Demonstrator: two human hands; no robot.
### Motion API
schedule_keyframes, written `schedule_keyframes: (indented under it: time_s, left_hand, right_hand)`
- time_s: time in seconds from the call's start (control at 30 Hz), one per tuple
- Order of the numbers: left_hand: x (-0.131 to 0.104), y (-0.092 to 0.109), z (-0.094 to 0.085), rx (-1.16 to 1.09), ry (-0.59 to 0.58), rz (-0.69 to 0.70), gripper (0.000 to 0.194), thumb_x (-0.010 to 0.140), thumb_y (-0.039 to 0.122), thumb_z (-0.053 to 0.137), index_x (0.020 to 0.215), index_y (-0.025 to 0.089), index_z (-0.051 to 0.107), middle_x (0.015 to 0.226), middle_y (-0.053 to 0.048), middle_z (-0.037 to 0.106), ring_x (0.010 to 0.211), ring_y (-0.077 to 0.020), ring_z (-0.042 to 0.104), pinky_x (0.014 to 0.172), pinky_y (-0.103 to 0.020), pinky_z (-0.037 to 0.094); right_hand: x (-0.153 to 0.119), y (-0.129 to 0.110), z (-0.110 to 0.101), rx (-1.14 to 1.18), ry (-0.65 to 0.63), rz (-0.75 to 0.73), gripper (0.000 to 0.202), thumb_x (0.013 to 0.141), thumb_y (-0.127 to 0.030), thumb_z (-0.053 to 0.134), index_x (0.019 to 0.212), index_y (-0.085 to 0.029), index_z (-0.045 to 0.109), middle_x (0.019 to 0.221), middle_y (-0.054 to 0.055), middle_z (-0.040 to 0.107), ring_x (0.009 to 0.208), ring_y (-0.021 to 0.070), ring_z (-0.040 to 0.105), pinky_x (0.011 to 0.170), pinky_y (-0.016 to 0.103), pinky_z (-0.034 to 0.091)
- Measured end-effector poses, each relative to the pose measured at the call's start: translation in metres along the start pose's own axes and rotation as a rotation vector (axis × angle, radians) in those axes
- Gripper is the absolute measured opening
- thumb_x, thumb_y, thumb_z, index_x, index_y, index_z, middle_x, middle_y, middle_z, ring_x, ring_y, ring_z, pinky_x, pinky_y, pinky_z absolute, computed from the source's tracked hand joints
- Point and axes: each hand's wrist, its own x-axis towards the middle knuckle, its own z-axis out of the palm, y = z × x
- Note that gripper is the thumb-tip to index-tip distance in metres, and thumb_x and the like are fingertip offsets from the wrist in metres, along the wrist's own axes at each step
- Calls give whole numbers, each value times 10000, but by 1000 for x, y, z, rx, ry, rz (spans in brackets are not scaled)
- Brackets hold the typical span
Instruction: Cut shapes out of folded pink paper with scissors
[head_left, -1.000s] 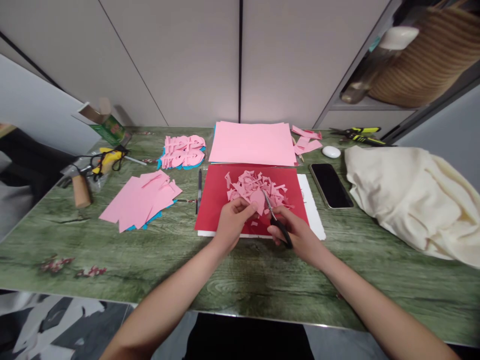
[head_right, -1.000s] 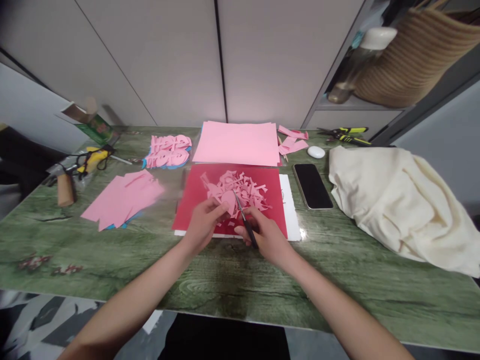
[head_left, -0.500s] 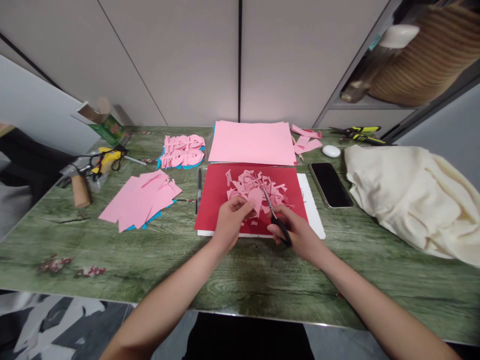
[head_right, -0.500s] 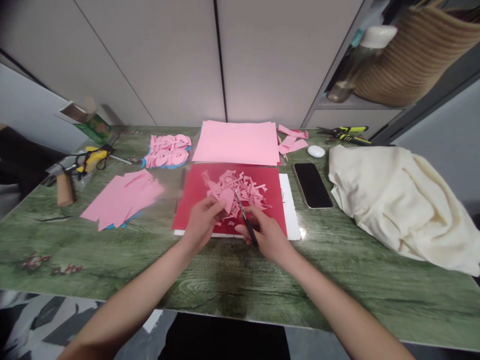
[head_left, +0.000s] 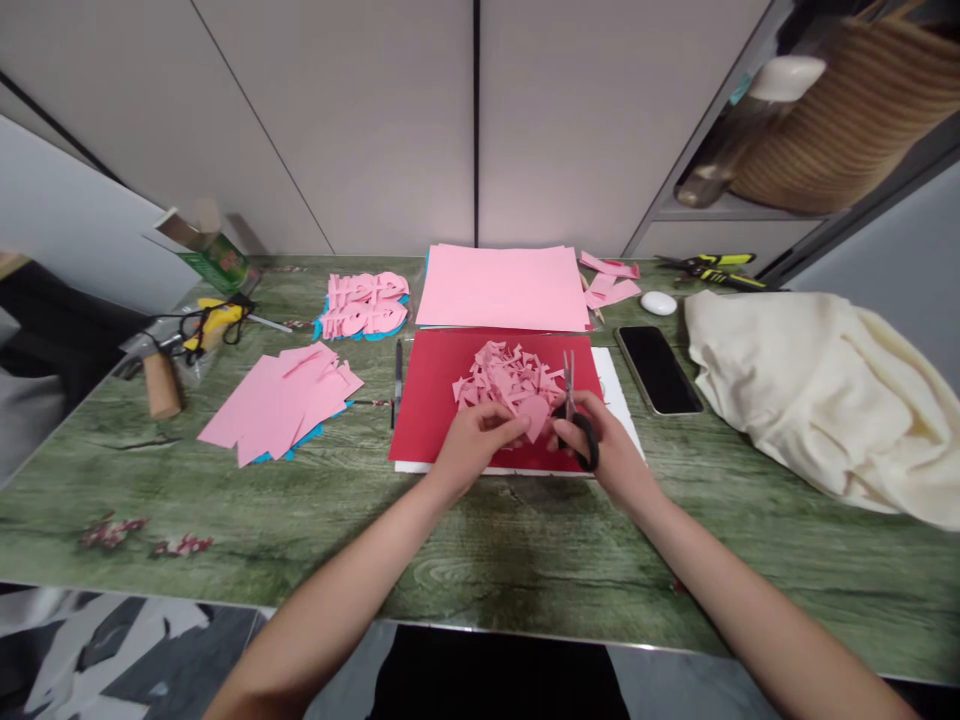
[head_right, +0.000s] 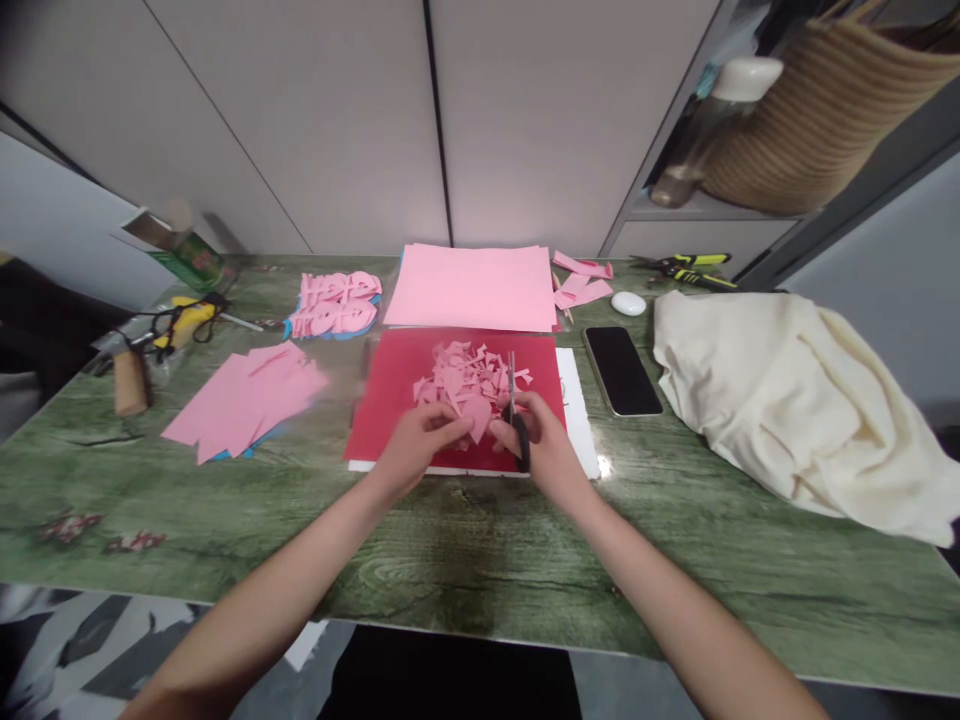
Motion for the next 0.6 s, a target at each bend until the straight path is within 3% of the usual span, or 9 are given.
schedule_keyframes:
  time_s: [0.1, 0.27, 0.33, 0.5, 0.6]
  left_hand:
    - [-4, 3, 1, 133, -65, 41, 195, 713, 341, 646, 653, 160, 608, 569, -17, 637, 535, -122, 583, 557, -233, 436]
    - [-7, 3, 3, 198, -139, 54, 186, 717, 349, 633, 669, 172, 601, 587, -11, 623, 542, -130, 588, 536, -235, 432]
    - [-5, 2, 3, 132, -128, 37, 195, 688, 355, 660, 704, 170, 600, 630, -14, 627, 553, -130, 595, 540, -235, 437]
    - [1, 2, -2, -148, 65, -17, 252, 697, 379, 657, 736, 165, 529, 600, 21, 562, 510, -90, 563, 442, -175, 356]
    - [2, 3, -5, -308, 61, -67, 262, 714, 377, 645, 740, 160, 500, 628, 29, 546, 503, -69, 553, 425, -159, 326]
  right_hand:
    - [1, 2, -1, 2, 80, -19, 350, 684, -394, 695, 911, -233, 483, 723, -31, 571, 641, 136, 554, 626, 259, 435]
    - [2, 6, -4, -3, 74, -35, 355, 652, -326, 725, 903, -232, 492, 711, -37, 559, 634, 130, 530, 612, 248, 415]
    - [2, 5, -5, -23, 70, -42, 346, 659, -313, 716, 904, -231, 488, 712, -36, 559, 626, 131, 522, 599, 246, 402]
    - [-2, -3, -6, -82, -12, -76, 330, 662, -260, 710, 898, -219, 483, 693, -35, 539, 613, 126, 492, 578, 239, 376]
    - [-5, -4, -6, -124, -73, -100, 309, 670, -231, 698, 887, -209, 480, 701, -27, 534, 633, 128, 483, 592, 243, 374]
